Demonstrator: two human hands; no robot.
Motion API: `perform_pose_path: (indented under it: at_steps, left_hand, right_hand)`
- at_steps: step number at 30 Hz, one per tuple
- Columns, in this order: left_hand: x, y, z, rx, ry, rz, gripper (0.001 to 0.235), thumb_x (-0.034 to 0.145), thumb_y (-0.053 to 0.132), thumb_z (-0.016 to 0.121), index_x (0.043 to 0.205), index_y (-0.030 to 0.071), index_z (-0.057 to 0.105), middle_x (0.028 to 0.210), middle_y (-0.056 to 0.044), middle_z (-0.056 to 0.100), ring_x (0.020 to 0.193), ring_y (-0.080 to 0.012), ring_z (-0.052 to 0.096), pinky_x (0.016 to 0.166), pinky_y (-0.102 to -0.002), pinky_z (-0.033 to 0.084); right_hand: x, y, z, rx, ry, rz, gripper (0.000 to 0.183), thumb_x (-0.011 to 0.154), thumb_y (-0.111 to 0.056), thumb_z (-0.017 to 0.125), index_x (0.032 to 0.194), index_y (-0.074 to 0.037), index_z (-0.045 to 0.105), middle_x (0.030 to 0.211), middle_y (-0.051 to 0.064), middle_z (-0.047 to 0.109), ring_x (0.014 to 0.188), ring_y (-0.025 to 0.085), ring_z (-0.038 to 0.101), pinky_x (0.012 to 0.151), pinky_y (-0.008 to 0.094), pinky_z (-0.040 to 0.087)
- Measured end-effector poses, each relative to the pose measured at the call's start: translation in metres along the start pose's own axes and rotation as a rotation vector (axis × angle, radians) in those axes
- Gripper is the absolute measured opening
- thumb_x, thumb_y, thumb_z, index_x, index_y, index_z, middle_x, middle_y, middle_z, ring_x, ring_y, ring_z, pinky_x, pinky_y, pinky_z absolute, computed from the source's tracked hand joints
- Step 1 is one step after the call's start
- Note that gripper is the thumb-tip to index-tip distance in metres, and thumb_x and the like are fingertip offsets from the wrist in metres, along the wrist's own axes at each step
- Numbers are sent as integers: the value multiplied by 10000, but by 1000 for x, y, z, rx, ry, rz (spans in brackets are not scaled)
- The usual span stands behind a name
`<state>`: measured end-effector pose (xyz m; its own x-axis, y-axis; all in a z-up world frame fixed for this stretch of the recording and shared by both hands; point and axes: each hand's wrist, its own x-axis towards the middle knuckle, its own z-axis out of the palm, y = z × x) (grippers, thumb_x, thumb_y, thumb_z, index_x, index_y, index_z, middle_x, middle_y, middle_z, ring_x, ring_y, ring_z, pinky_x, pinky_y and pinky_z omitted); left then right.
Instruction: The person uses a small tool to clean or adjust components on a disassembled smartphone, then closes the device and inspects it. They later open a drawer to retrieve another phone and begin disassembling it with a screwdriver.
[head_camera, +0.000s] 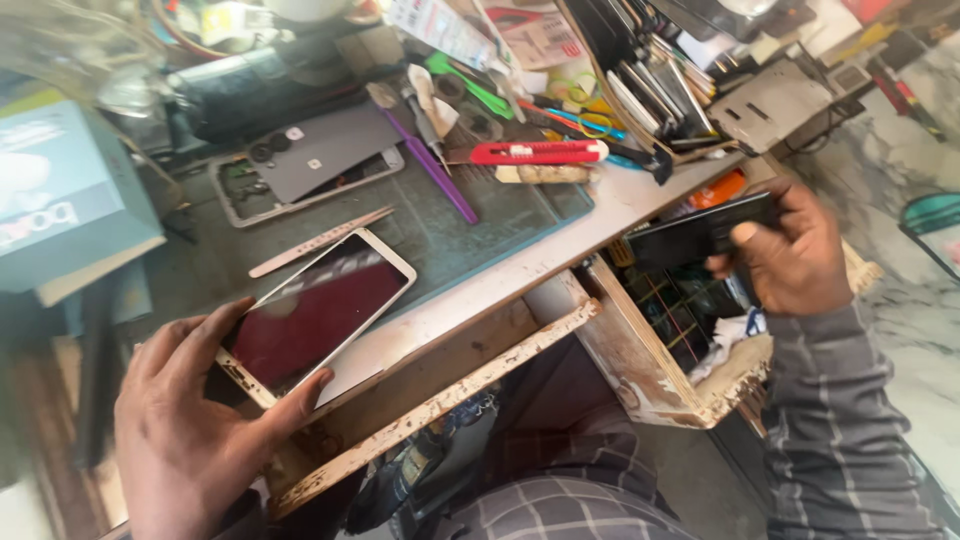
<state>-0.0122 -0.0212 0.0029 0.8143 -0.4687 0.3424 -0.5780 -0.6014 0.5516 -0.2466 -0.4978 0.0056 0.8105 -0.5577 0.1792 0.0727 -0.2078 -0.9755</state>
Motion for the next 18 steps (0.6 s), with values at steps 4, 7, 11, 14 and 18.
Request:
perform_pose_path:
  at_steps: [4, 7, 11, 14, 18]
  left_hand:
    - [-2, 7, -7, -96, 115, -84, 730, 653, 305, 923, 1288, 25, 696, 1124, -128, 690, 1067, -266, 675, 944, -395, 527]
    - [-3, 10, -9, -123, 181, -102, 726, 658, 226, 941, 1299, 8, 678, 1164, -133, 664, 1119, -264, 659, 1003, -385, 526]
    - [-5, 8, -12, -258, 221, -110, 735, 653, 147, 941, 1309, -15, 653, 1234, -124, 643, 1198, -243, 651, 1104, -368, 520]
    - [-6, 4, -14, -334, 223, -107, 741, 646, 120, 935, 1313, -23, 647, 1238, -120, 638, 1205, -239, 648, 1107, -368, 521]
    - [-9, 4, -15, -433, 189, -90, 762, 633, 132, 924, 1321, -26, 637, 1247, -113, 638, 1218, -234, 653, 1103, -371, 525]
  right_hand:
    - [1, -38, 70, -368, -271, -439, 209, 895, 83, 737, 1051, 2, 625, 1189, 182, 694, 1043, 271, 702, 888, 342, 607]
    - [20, -44, 114, -556, -465, -713, 326, 752, 50, 804, 1045, -28, 683, 1231, 155, 715, 1078, 263, 749, 898, 359, 628]
    - [35, -30, 161, -544, -636, -698, 296, 807, 40, 761, 1081, -56, 701, 1301, 122, 713, 1117, 252, 749, 900, 323, 642]
    - [36, -21, 186, -596, -674, -672, 391, 809, 21, 735, 1189, -69, 710, 1381, 100, 683, 1223, 264, 697, 1001, 364, 597]
    - [35, -28, 200, -681, -731, -695, 550, 860, 37, 685, 1395, -85, 647, 1531, 92, 585, 1447, 293, 539, 1238, 478, 394]
